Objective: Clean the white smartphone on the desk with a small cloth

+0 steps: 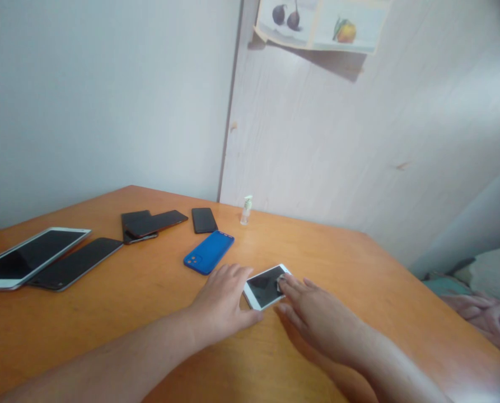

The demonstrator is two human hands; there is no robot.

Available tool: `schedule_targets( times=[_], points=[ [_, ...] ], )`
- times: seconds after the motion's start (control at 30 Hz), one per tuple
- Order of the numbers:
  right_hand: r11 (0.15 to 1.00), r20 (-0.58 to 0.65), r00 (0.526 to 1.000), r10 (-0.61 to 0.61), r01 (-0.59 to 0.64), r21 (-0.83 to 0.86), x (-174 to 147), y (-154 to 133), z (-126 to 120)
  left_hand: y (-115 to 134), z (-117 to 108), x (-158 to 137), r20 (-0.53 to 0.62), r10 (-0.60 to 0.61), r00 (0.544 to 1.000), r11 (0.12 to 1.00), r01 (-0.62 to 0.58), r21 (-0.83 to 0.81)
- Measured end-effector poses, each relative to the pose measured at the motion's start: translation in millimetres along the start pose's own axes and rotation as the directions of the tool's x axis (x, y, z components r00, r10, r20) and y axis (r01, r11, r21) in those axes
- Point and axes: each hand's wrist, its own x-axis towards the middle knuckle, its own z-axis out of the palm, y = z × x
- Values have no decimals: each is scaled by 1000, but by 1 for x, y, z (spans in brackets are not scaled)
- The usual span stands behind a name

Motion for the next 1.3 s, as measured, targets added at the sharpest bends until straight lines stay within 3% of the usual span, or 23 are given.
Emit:
schedule_targets(
  times=[0.07,0.23,0.43,0.63,0.83,1.0,1.07,1.2,1.3],
  points=[
    [998,-3,999,37,-37,-45,0,0,1,-1,0,0,2,3,1000,1000,-3,0],
    [989,62,988,-144,142,39,-10,-16,-6,-3,2,-1,1,19,1000,1000,-19,4],
    [995,24,997,75,-74,-67,-2,3,-9,-4,3,0,4,1,1000,1000,-1,13],
    [992,23,992,-121,122,-22,-9,-6,-8,-3,0,-1,10,0,1000,1000,0,2],
    [996,-1,998,61,-61,-59,1,7,-11,-2,0,1,6,-7,1000,1000,7,14],
    [974,-12,978,-206,206,99,-6,-18,-7,-4,6,0,-28,31,999,999,-31,14],
    [961,-2,970,-244,242,133,-6,-18,-6,-5,7,0,-35,34,999,999,-34,12],
    [993,-40,995,-96,98,67,1,-1,-8,-5,5,0,-23,33,999,999,-32,6],
    [989,-36,993,-115,118,94,0,-2,-10,-3,4,0,-12,20,1000,1000,-20,-3]
  ],
)
